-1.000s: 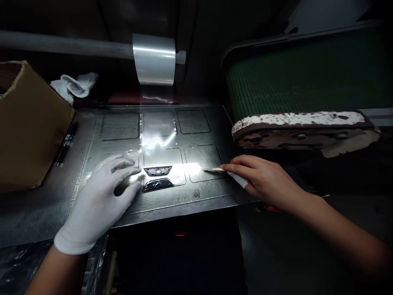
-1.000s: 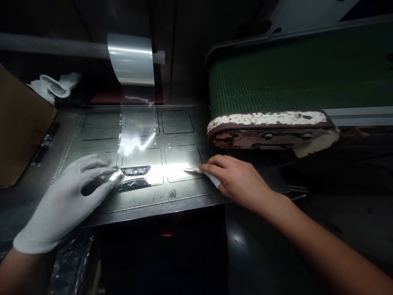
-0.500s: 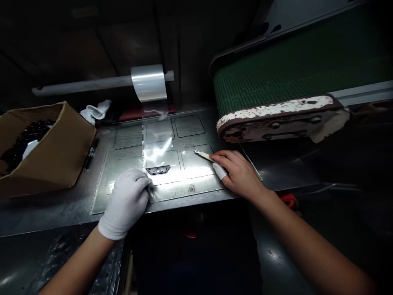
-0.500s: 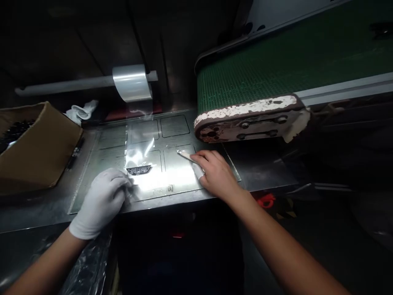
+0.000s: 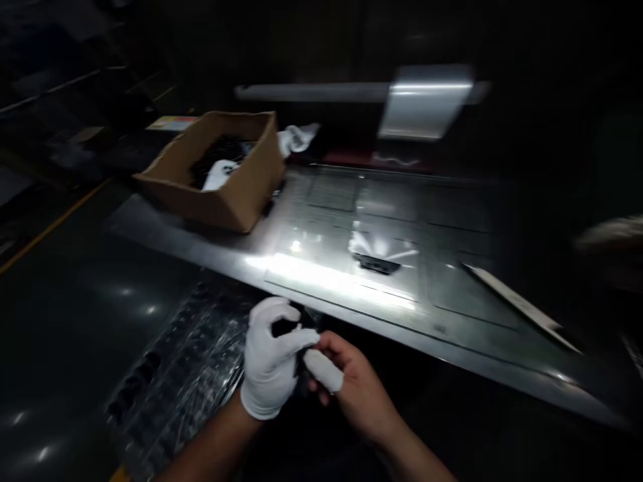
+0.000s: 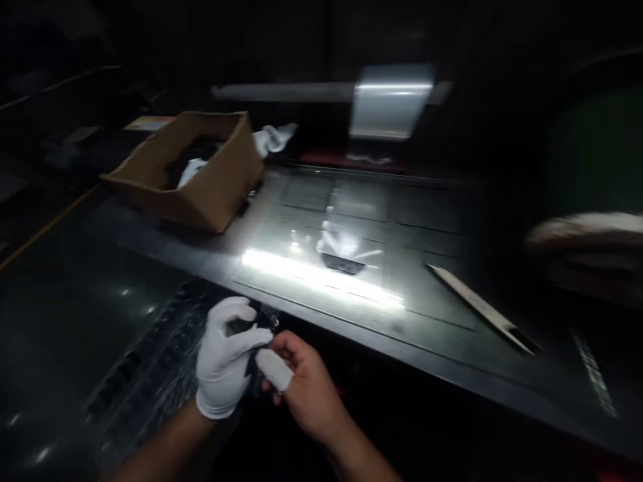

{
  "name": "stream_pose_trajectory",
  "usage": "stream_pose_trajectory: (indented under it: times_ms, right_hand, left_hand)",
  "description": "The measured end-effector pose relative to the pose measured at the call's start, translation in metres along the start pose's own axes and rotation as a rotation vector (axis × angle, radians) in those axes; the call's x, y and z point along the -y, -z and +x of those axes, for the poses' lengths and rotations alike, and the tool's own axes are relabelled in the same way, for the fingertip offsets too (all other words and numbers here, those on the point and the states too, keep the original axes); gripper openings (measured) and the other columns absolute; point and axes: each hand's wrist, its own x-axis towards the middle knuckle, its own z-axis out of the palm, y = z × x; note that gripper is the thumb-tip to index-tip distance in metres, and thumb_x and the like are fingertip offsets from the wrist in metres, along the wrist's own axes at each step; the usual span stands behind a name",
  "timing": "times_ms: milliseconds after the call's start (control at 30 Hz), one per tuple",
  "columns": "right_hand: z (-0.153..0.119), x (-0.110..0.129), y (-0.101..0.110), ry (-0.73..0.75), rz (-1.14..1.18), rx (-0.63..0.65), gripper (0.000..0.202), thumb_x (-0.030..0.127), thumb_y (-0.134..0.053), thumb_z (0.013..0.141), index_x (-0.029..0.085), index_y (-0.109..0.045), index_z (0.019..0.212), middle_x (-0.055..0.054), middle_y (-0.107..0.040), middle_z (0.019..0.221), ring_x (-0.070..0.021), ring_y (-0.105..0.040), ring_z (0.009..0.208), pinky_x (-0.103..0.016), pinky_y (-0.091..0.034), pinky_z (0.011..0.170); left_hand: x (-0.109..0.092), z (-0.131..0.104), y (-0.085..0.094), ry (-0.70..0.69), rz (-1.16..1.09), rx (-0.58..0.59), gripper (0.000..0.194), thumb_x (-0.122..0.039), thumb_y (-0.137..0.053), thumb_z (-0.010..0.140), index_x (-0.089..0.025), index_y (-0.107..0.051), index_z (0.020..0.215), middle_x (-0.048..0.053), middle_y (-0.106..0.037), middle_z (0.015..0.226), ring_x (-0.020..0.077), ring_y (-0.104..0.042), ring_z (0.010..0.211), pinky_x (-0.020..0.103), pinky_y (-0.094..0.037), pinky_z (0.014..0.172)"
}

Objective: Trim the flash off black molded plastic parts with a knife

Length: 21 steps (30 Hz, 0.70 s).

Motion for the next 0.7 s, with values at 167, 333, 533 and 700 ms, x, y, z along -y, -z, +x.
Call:
stream_pose_trajectory:
  times_ms: [167, 333, 533, 700]
  right_hand:
    - [0.032, -0.023, 0.007, -0.06, -0.395, 0.105, 0.038, 0.057, -0.075, 0.087, 0.021, -0.063, 0.088, 0.001, -0.061, 0.077, -0.0135, -0.053, 0.07, -0.024, -0.044, 0.063]
    - [0.066, -0.057, -0.001, -0.084, -0.791, 0.267, 0.037, 0.059, -0.059, 0.096, 0.025, -0.069, 0.106, -0.002, -0.07, 0.089, -0.0185, -0.064, 0.081, -0.025, -0.05, 0.075]
    - [0.071, -0.09, 0.029, -0.103, -0.916, 0.259, 0.042, 0.059, -0.061, 0.093, 0.029, -0.072, 0.12, -0.004, -0.077, 0.118, -0.0227, -0.073, 0.108, -0.023, -0.055, 0.091]
    - [0.065, -0.108, 0.081, -0.149, -0.953, 0.179, 0.04, 0.039, -0.063, 0.084, 0.032, -0.075, 0.122, -0.001, -0.076, 0.128, -0.0247, -0.071, 0.119, -0.023, -0.056, 0.096]
  left_hand:
    - [0.015, -0.033, 0.034, 0.495, -0.09, 0.091, 0.026, -0.027, -0.064, 0.098, -0.019, -0.074, 0.12, 0.003, -0.074, 0.088, 0.0162, -0.07, 0.078, 0.027, -0.059, 0.071]
    - [0.072, -0.056, 0.09, 0.879, -0.033, -0.01, 0.024, -0.033, -0.078, 0.089, -0.015, -0.071, 0.076, -0.001, -0.066, 0.07, 0.014, -0.065, 0.067, 0.026, -0.055, 0.063]
    - [0.174, -0.082, 0.229, 1.207, 0.307, -0.45, 0.03, -0.04, -0.064, 0.1, -0.014, -0.066, 0.116, 0.008, -0.069, 0.111, 0.0196, -0.069, 0.092, 0.038, -0.061, 0.08]
    - [0.22, -0.092, 0.278, 1.287, 0.482, -0.385, 0.031, -0.041, -0.066, 0.1, -0.014, -0.067, 0.116, 0.006, -0.069, 0.107, 0.0194, -0.069, 0.088, 0.036, -0.061, 0.075]
